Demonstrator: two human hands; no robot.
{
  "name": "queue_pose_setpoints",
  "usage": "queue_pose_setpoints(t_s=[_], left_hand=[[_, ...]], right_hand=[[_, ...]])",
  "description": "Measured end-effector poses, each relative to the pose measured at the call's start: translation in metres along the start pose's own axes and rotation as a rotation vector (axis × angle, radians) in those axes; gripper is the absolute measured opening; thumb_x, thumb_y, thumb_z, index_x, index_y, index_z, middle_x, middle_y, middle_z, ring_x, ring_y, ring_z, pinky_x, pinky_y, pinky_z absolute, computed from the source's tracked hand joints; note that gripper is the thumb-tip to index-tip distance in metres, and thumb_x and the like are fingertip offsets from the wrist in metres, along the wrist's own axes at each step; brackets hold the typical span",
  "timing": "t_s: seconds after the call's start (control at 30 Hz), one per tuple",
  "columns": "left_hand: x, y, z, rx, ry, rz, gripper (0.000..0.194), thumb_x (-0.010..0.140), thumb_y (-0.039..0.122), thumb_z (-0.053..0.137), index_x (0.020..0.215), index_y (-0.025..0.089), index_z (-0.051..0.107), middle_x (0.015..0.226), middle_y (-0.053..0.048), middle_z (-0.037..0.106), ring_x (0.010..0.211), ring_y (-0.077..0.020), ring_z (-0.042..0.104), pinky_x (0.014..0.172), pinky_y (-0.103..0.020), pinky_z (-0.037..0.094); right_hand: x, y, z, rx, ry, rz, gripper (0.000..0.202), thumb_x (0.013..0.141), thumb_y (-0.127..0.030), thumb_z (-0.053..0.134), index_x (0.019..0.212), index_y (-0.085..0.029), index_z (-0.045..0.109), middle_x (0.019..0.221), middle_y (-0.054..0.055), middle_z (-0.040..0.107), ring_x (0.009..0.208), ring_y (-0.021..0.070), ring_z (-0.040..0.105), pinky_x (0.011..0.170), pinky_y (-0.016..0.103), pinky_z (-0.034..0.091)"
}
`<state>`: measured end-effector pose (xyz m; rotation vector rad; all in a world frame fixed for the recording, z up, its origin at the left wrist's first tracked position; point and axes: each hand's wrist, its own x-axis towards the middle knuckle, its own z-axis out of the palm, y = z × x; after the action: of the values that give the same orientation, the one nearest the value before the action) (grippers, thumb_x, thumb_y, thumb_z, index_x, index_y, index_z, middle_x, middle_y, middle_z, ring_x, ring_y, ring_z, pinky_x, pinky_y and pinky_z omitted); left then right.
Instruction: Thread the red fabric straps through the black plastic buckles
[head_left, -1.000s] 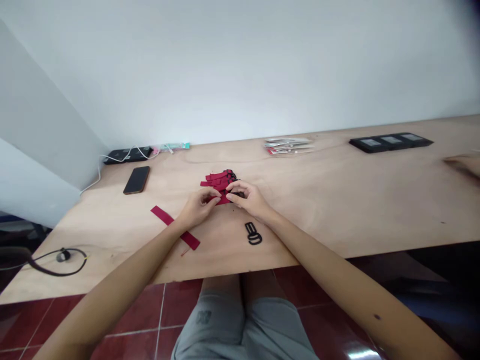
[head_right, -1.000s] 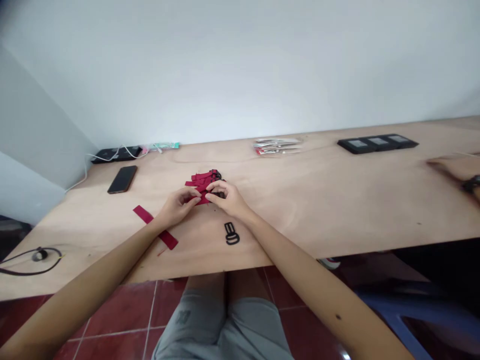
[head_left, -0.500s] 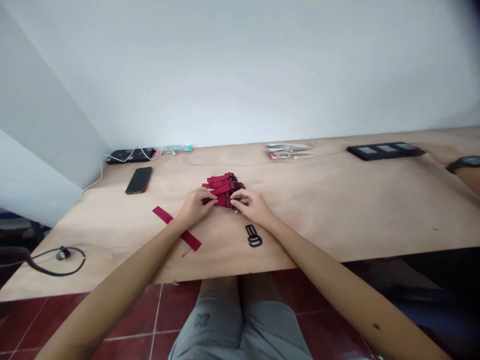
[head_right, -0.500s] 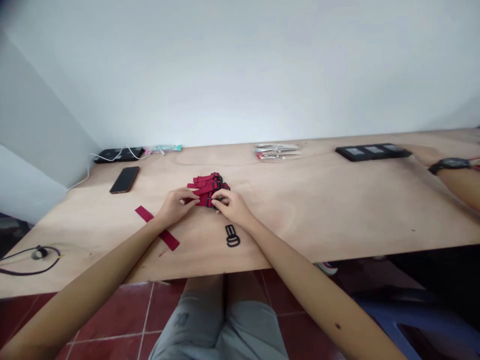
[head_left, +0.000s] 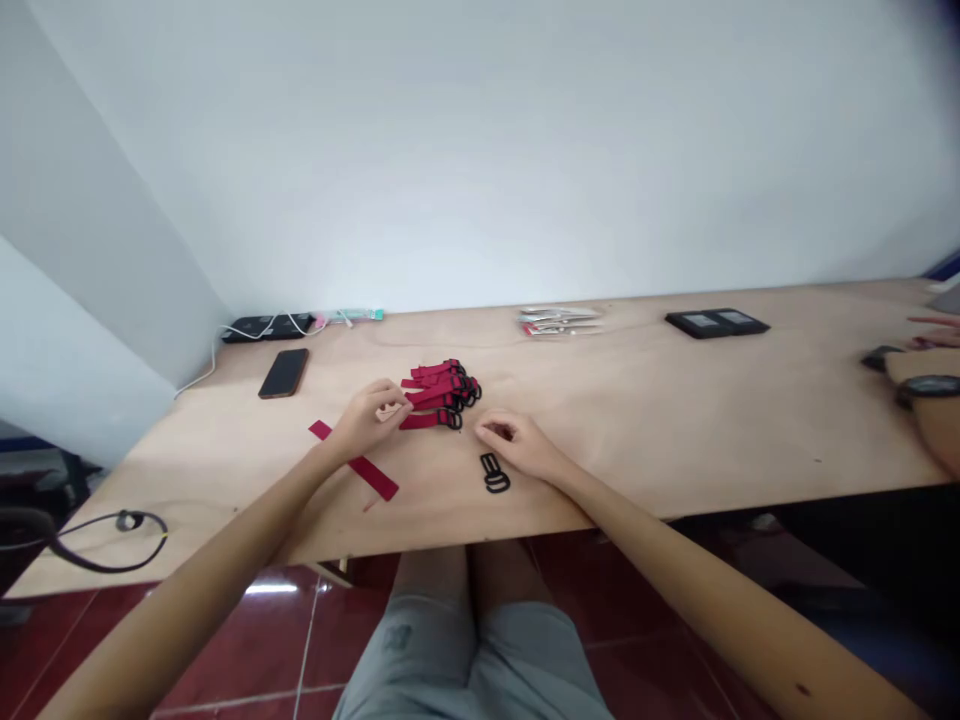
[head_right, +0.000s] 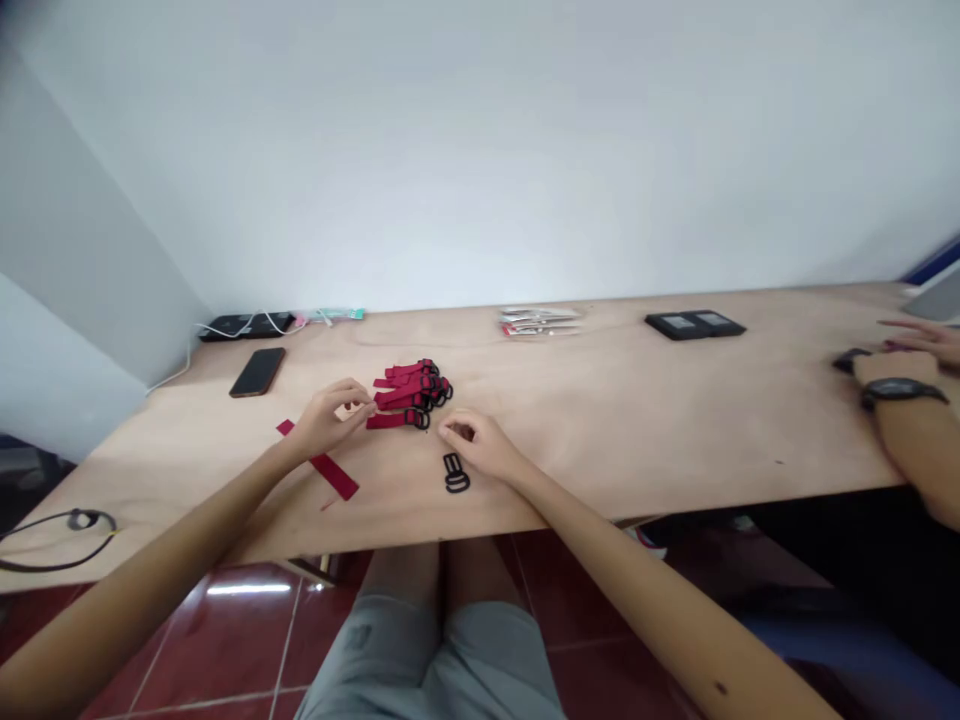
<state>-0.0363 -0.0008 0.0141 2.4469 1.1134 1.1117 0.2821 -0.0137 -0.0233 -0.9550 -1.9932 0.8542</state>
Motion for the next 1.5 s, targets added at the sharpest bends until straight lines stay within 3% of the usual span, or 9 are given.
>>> queue_pose_setpoints(t_s=[0.1,0.2,0.3,0.4,0.63,0.93,1.07,1.17,1.5], left_hand=[[-0.022,0.005,-0.027,-0.012,-0.133,0.013,0.018,0.104,0.031,0.063,0.096,0.021,0.076,0.100,-0.008,0.072,0.093,-0.0206,0.069,0.087,-0.036,0.058],[-0.052,0.011,-0.047,-0.069,-0.351,-0.028,0.015,0.099,0.032,0.070,0.111,0.027,0.078,0.126,-0.009,0.071,0.122,-0.0254,0.068,0.106,-0.042,0.058],[-0.076,0.018,-0.052,-0.083,-0.501,-0.107,0.039,0.097,0.032,0.072,0.137,0.034,0.070,0.154,-0.009,0.056,0.142,-0.0287,0.058,0.115,-0.046,0.055],[-0.086,0.021,-0.044,-0.061,-0.472,-0.173,0.033,0.106,0.031,0.058,0.136,0.034,0.070,0.154,-0.008,0.056,0.142,-0.0281,0.058,0.117,-0.049,0.054],[-0.081,0.012,-0.014,-0.031,-0.324,-0.085,0.026,0.103,0.028,0.061,0.127,0.027,0.070,0.138,-0.012,0.064,0.130,-0.0281,0.062,0.112,-0.048,0.056],[-0.056,0.021,0.014,0.064,-0.274,0.043,0.023,0.104,0.030,0.062,0.122,0.026,0.074,0.128,-0.011,0.068,0.129,-0.0284,0.060,0.115,-0.049,0.050],[-0.046,0.021,0.020,0.079,-0.283,0.080,0.019,0.104,0.030,0.061,0.113,0.024,0.077,0.119,-0.011,0.070,0.121,-0.0273,0.062,0.111,-0.048,0.051],[-0.041,0.022,0.022,0.062,-0.301,0.079,0.017,0.103,0.028,0.062,0.113,0.023,0.075,0.118,-0.010,0.071,0.118,-0.0272,0.062,0.108,-0.047,0.052],[-0.023,0.021,0.046,0.092,-0.266,0.054,0.015,0.104,0.029,0.061,0.114,0.023,0.071,0.115,-0.009,0.068,0.112,-0.0283,0.061,0.102,-0.046,0.052]], right_hand=[[-0.017,-0.001,-0.013,-0.008,-0.044,-0.038,0.026,0.105,-0.040,0.061,0.095,-0.022,0.078,0.103,0.008,0.078,0.096,0.0250,0.072,0.088,0.039,0.057],[-0.026,0.005,-0.017,-0.108,-0.073,-0.081,0.018,0.100,-0.037,0.069,0.110,-0.027,0.080,0.119,0.008,0.077,0.114,0.0278,0.070,0.106,0.045,0.053],[-0.026,0.010,-0.016,-0.163,-0.117,-0.095,0.021,0.096,-0.034,0.075,0.115,-0.028,0.080,0.125,0.009,0.074,0.123,0.0291,0.066,0.111,0.047,0.050],[-0.021,0.007,-0.014,-0.142,-0.152,-0.093,0.014,0.096,-0.029,0.073,0.107,-0.026,0.081,0.119,0.009,0.074,0.119,0.0278,0.067,0.110,0.047,0.050],[-0.011,0.011,-0.009,-0.138,-0.144,-0.090,0.010,0.092,-0.024,0.075,0.101,-0.026,0.078,0.112,0.007,0.073,0.114,0.0279,0.067,0.108,0.047,0.051],[0.009,0.006,0.002,0.001,-0.150,-0.083,0.021,0.098,-0.038,0.069,0.091,-0.022,0.080,0.106,0.009,0.074,0.105,0.0246,0.070,0.099,0.042,0.056],[0.009,0.009,-0.009,-0.046,-0.248,-0.107,0.025,0.088,-0.040,0.083,0.108,-0.025,0.081,0.126,0.010,0.071,0.123,0.0271,0.065,0.114,0.045,0.049],[0.008,0.012,-0.014,-0.088,-0.277,-0.094,0.028,0.090,-0.041,0.081,0.114,-0.027,0.079,0.131,0.009,0.069,0.129,0.0287,0.062,0.119,0.050,0.046],[0.015,0.007,-0.003,-0.056,-0.199,-0.093,0.028,0.090,-0.041,0.081,0.113,-0.026,0.079,0.120,0.009,0.076,0.116,0.0295,0.067,0.109,0.049,0.052]])
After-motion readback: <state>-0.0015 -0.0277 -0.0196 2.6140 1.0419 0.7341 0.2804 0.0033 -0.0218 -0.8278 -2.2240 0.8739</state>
